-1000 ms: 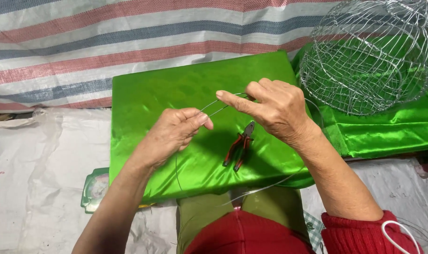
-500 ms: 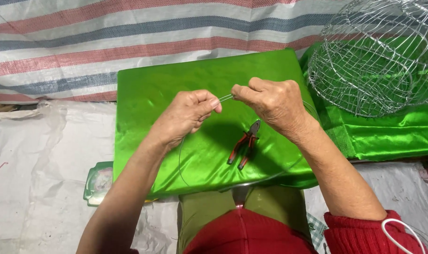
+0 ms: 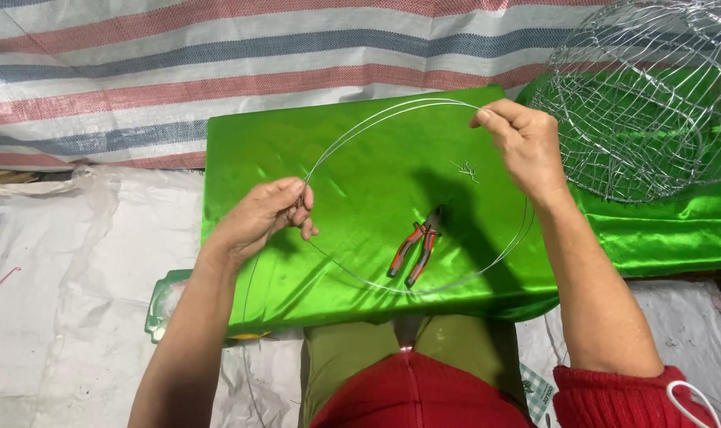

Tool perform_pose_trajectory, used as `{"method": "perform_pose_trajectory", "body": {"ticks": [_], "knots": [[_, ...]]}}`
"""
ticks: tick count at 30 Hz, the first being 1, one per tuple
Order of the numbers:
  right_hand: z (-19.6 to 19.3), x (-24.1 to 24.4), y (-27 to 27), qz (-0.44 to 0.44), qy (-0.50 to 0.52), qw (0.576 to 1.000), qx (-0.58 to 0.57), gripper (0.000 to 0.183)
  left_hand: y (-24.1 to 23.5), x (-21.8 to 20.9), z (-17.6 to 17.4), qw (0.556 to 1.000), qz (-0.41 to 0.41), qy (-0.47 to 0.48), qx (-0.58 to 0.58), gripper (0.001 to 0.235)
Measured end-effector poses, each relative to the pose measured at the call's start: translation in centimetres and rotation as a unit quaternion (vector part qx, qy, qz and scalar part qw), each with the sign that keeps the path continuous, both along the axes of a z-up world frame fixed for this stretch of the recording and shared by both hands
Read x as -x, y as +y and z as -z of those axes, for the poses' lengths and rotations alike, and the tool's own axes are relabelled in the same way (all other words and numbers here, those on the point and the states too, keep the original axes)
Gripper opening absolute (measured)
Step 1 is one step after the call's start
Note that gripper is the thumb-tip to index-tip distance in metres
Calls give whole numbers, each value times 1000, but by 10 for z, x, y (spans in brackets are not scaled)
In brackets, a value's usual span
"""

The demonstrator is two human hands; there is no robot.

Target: Bending a piece of metal wire into a circular shape and cutting it with pliers to create a frame component.

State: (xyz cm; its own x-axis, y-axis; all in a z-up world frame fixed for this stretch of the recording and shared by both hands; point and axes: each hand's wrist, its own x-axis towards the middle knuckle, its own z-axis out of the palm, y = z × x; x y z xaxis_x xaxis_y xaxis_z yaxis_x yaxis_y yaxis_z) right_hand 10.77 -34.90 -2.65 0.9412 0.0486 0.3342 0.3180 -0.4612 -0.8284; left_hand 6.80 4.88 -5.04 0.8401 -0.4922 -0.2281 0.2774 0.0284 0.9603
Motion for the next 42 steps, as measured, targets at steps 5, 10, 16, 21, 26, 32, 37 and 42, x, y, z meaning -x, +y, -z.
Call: {"method": "perform_pose_trajectory", "body": {"ticks": [5,10,16,21,26,32,37,42], "knots": [[39,4,-11,46,103,987,-112,18,-15,10,32,995,-34,40,86,38],[84,26,-34,152,184,945,-225,20,-38,21,64,989,-60,105,89,46],[110,59,-58,203,222,910,-285,19,-69,11,84,989,-90,104,47,36],[124,77,-78,218,215,908,-285,20,-87,-2,90,990,-82,112,8,37],[112,86,-79,210,181,922,-270,31,-88,-4,94,989,-78,128,7,45],[127,81,-93,194,162,926,-281,30,-80,-7,105,989,-98,113,15,51],[141,76,-83,175,190,920,-296,30,-80,-9,76,991,-48,120,23,52],[129,81,-63,141,218,926,-275,30,-85,-32,41,992,-4,122,-22,55]]}}
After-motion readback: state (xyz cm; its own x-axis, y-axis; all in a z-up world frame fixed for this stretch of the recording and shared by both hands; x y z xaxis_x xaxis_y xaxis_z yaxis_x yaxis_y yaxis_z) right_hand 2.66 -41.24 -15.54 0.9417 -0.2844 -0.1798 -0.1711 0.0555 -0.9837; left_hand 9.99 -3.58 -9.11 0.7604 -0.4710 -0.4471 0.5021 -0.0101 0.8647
